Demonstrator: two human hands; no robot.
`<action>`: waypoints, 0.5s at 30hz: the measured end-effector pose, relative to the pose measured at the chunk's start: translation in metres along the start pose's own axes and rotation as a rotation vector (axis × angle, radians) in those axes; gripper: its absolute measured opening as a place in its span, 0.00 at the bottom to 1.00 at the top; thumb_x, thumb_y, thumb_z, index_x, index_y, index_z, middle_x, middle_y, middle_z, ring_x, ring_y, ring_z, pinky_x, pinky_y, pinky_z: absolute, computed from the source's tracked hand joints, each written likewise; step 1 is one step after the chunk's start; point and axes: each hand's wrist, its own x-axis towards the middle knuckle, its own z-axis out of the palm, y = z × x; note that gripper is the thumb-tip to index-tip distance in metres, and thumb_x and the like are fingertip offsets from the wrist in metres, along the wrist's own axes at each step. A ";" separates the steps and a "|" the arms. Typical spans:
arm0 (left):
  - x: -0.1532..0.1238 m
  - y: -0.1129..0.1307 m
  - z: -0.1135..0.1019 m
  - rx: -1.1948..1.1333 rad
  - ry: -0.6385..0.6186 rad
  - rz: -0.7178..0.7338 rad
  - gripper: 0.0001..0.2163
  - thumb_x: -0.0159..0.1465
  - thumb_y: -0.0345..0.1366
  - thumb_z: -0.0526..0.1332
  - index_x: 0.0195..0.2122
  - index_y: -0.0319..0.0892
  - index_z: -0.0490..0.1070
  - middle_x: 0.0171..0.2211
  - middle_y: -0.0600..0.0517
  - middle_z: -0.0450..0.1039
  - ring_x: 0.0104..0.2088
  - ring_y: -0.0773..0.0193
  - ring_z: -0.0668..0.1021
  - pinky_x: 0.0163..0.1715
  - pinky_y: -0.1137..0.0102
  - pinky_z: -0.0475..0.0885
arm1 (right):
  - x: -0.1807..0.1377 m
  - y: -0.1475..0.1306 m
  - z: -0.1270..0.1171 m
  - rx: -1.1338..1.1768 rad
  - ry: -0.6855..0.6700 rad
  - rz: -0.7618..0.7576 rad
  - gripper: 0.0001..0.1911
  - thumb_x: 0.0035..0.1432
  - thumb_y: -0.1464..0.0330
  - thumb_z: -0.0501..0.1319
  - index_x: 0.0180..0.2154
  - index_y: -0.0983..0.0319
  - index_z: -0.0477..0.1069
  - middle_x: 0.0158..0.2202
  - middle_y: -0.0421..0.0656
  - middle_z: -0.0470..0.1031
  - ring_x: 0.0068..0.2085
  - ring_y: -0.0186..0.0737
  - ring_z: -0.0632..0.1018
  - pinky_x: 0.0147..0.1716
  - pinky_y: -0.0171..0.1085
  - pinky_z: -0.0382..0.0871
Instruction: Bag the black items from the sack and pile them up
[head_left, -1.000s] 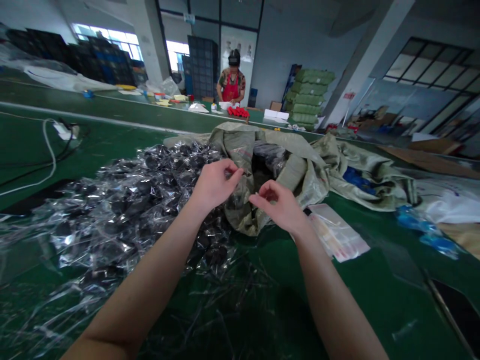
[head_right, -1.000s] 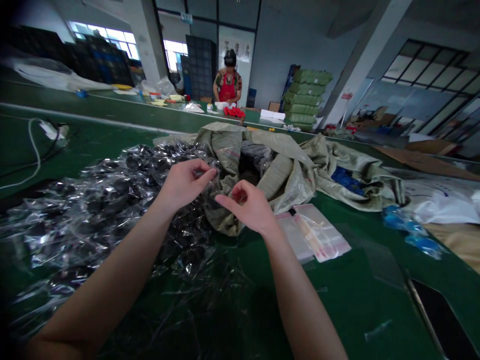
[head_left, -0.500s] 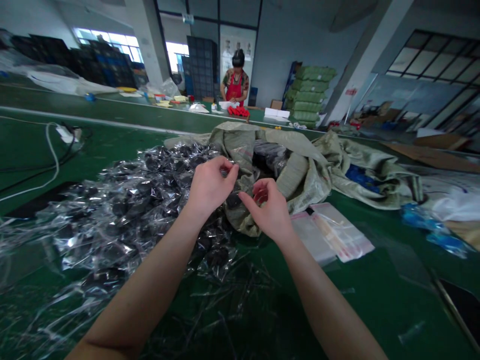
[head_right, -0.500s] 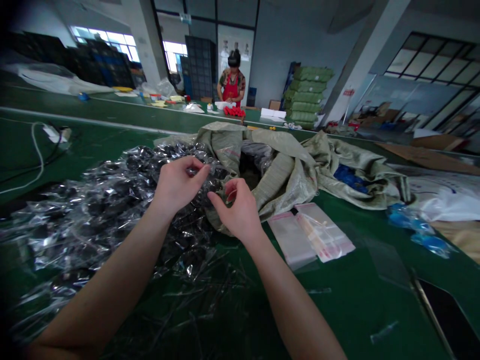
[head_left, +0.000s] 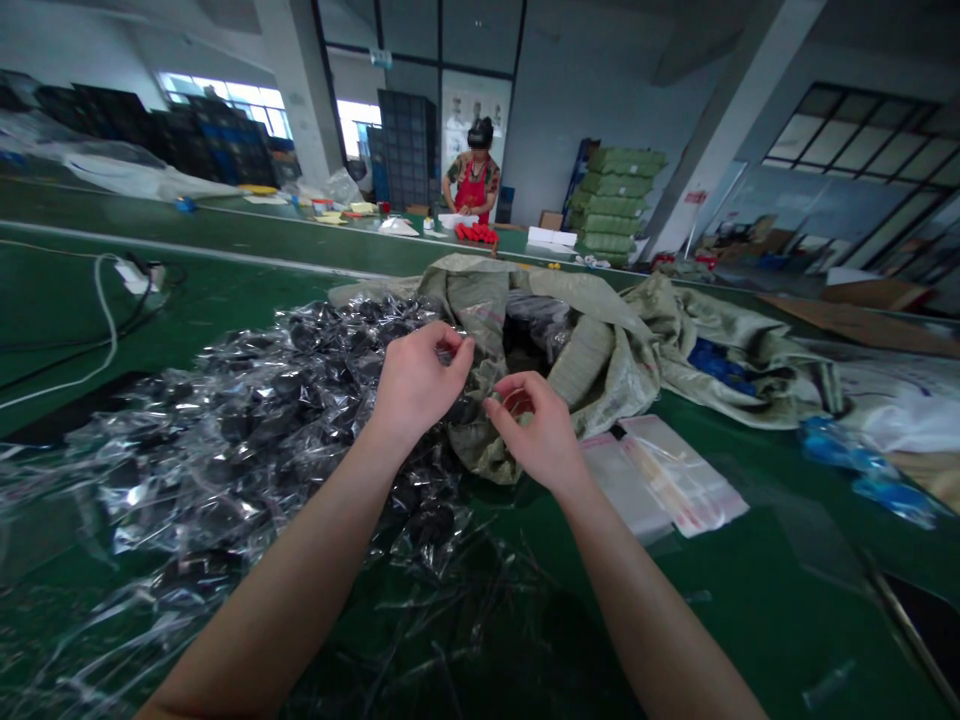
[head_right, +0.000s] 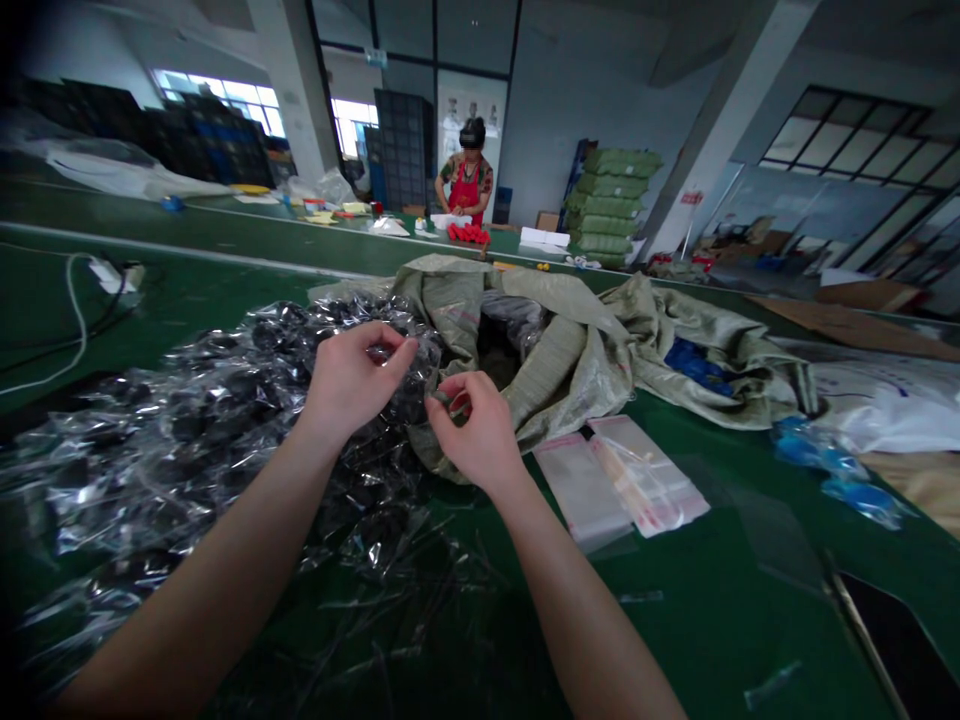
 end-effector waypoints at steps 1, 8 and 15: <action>0.000 0.000 0.000 -0.001 0.004 0.003 0.10 0.62 0.40 0.57 0.29 0.41 0.73 0.29 0.51 0.77 0.29 0.67 0.76 0.34 0.72 0.70 | 0.000 0.000 0.000 -0.005 0.000 -0.015 0.05 0.58 0.66 0.61 0.36 0.60 0.68 0.36 0.42 0.72 0.34 0.37 0.73 0.36 0.38 0.69; 0.000 -0.002 0.002 -0.003 0.032 0.022 0.10 0.61 0.40 0.59 0.28 0.40 0.73 0.27 0.53 0.77 0.27 0.67 0.75 0.34 0.72 0.69 | 0.001 0.000 -0.001 0.032 0.006 -0.110 0.03 0.59 0.70 0.58 0.32 0.60 0.70 0.33 0.41 0.72 0.34 0.37 0.73 0.35 0.36 0.69; 0.000 -0.001 0.002 -0.018 0.057 0.043 0.09 0.61 0.38 0.59 0.27 0.40 0.73 0.26 0.53 0.76 0.26 0.67 0.75 0.33 0.72 0.69 | -0.001 -0.001 0.000 0.017 0.015 -0.122 0.04 0.58 0.67 0.61 0.34 0.60 0.69 0.34 0.41 0.72 0.33 0.37 0.73 0.36 0.37 0.69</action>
